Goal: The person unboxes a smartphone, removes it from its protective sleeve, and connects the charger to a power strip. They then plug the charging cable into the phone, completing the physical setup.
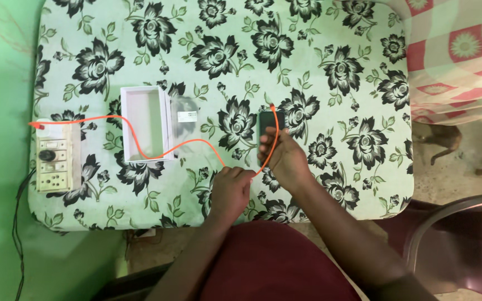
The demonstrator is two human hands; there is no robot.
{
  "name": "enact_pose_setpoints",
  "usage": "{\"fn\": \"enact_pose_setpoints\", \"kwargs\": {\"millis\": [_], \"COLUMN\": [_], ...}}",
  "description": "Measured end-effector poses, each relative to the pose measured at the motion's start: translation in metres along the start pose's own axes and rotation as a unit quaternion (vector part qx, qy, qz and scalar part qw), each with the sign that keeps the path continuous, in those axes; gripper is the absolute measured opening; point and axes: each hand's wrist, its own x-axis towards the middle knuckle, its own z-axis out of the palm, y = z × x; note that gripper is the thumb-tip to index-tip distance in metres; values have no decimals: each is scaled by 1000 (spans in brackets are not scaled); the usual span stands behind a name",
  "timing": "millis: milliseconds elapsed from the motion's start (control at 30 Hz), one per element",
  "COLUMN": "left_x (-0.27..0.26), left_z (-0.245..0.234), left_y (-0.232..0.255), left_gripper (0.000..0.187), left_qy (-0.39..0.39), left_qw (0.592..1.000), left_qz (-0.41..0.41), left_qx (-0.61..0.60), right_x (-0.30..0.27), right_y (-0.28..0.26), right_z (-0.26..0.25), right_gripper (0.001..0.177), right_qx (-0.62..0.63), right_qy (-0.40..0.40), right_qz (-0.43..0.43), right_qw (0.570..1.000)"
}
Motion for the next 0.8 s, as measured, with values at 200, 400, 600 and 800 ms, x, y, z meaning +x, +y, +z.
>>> {"fn": "enact_pose_setpoints", "kwargs": {"millis": [200, 400, 600, 800], "left_x": [0, 9, 52, 96], "left_z": [18, 40, 65, 92], "left_y": [-2, 0, 7, 28], "left_gripper": [15, 11, 22, 29], "left_qy": [-24, -55, -113, -290], "left_qw": [999, 998, 978, 916], "left_qz": [29, 28, -168, -223], "left_qx": [34, -16, -40, 164], "right_x": [-17, -28, -43, -57], "right_y": [-44, -70, -58, -34], "right_z": [3, -21, -44, -71], "right_gripper": [38, 26, 31, 26], "right_qx": [-3, -45, -147, -229], "right_qy": [4, -11, 30, 24], "right_qz": [-54, -155, -115, -69], "right_qw": [999, 987, 982, 971]}}
